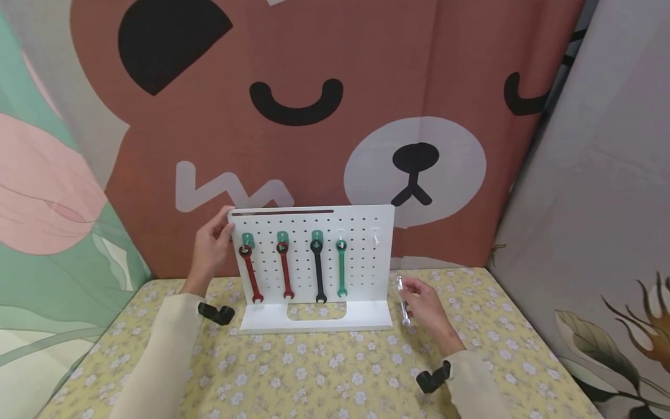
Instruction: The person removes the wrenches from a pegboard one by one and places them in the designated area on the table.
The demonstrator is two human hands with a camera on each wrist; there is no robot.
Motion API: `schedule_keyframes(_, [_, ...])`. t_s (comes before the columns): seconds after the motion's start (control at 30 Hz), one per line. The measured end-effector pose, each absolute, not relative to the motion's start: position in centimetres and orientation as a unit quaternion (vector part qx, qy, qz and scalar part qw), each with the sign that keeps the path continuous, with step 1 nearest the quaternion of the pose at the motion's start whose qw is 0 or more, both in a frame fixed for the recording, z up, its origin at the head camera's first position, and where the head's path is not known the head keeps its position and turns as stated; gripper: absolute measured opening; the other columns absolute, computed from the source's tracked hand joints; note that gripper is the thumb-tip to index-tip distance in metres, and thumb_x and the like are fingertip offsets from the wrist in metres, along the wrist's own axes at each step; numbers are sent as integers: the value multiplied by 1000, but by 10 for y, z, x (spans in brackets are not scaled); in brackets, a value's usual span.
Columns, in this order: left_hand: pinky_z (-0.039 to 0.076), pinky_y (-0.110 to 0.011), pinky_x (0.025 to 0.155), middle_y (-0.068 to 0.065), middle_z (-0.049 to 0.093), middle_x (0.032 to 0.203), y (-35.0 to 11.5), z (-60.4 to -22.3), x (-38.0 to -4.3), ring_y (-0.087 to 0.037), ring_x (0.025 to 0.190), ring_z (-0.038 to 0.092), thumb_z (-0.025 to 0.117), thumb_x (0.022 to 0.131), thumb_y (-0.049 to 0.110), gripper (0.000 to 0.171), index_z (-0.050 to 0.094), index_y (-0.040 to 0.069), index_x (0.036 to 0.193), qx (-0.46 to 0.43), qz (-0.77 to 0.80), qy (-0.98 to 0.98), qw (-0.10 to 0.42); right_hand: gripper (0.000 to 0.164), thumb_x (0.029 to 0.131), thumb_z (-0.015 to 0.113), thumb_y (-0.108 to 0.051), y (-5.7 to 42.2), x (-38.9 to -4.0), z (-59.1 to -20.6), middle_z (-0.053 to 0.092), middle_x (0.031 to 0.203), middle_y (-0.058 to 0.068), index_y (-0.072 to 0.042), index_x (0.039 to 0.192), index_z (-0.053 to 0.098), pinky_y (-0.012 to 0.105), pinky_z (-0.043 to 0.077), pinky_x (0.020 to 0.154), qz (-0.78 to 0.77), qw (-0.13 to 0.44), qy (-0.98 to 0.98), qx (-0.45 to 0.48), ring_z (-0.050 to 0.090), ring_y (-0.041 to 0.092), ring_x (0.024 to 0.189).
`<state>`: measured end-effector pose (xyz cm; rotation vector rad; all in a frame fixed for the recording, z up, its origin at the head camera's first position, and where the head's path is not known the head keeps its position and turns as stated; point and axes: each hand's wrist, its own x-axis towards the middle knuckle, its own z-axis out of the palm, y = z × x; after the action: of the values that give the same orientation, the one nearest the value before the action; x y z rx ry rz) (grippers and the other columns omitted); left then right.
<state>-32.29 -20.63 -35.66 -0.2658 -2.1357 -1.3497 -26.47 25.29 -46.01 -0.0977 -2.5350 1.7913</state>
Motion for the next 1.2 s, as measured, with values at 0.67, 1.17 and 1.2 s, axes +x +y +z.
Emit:
schedule_keyframes(0.67, [42, -23, 64, -4, 60, 144, -207, -359, -323, -27, 89, 59, 57, 107, 10, 40, 61, 15, 147, -109, -538, -780, 300, 37, 104, 57, -9, 253, -268, -491, 59, 104, 14, 9, 136, 55, 37, 55, 64, 537, -29, -842, -33, 59, 23, 80])
schedule_keyframes(1.17, [42, -23, 70, -12, 67, 133, -207, -356, -324, -25, 94, 60, 57, 107, 9, 40, 61, 13, 146, -110, -539, -780, 297, 37, 100, 56, -8, 246, -271, -490, 62, 109, 16, 8, 133, 59, 38, 54, 62, 469, -22, -883, -15, 61, 23, 80])
schedule_keyframes(1.2, [43, -23, 70, -11, 67, 133, -208, -356, -323, -25, 96, 61, 57, 107, 9, 40, 61, 14, 146, -110, -539, -781, 296, 37, 100, 57, -8, 245, -271, -490, 62, 110, 17, 8, 132, 59, 38, 54, 61, 464, -22, -885, -15, 61, 23, 79])
